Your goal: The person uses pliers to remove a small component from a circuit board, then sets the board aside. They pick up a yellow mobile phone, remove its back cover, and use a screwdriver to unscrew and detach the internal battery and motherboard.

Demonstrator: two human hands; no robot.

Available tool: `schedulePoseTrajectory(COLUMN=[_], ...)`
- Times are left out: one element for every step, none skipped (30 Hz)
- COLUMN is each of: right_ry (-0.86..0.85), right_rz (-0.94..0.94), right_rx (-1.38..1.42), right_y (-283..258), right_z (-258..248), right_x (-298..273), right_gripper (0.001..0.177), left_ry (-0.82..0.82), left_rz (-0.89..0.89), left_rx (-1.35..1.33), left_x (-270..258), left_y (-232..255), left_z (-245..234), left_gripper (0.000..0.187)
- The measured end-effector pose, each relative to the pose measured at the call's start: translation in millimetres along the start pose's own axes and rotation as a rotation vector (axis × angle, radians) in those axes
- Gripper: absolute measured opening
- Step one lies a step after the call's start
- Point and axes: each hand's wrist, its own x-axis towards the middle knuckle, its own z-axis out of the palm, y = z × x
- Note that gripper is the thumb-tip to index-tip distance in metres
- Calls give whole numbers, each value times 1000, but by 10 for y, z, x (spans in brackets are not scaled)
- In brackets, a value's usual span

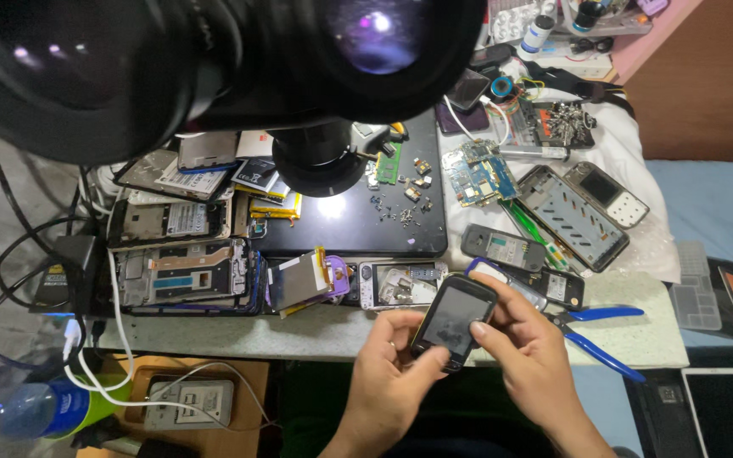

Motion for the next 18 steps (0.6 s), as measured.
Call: schedulePoseTrajectory(right_ry=[4,7,0,-7,-15,-47,-79,-109,-78,-45,-11,-17,-22,-27,-34,-43,-51,-76], right_rz=[12,27,52,73,92,18,-55,-122,-192,-262,-332,-365,-399,-426,-428,-432,-436,-421], right_rx=[-44,-87,-201,-313,-426,-377,-328,-278,-389,-499,-609,-621,-634,-647,-664,-682,-699,-685], right_y=[10,19,11,-12,-43,-83,-135,-189,-239,-283,-319,-349,-372,-388,-399,-407,-411,-409], right_z=[22,44,56,67,84,105,128,156,189,223,256,282,304,317,325,328,331,333], right_x=[5,-9,-40,-64,-73,-61,-57,-71,-80,-88,-87,-80,-74,-86,-98,-105,-110,-116], right_gripper=[58,58,58,58,57,52,47,43,45,47,50,52,55,57,58,59,60,61], left_ry=[8,18,29,54,76,24,-23,-139,-252,-271,-291,-314,-311,-305,-300,-304,-309,-313], left_rz=[60,117,172,373,574,542,508,228,-55,-122,-188,-255,-252,-255,-258,-221,-185,-148], left_rx=[140,280,420,508,595,470,345,9,-325,-435,-545,-654,-656,-661,-666,-654,-642,-629], left_x=[-18,-48,-67,-51,-26,5,36,77,91,77,58,48,66,93,114,124,134,144], left_y=[60,109,144,162,152,121,67,3,-66,-129,-174,-197,-200,-195,-186,-175,-163,-148], left_z=[19,32,37,32,17,-19,-66,-130,-184,-220,-245,-256,-263,-264,-258,-245,-227,-207], left_gripper=[49,63,76,67,60,54,50,49,51,56,61,67,67,68,69,65,62,58])
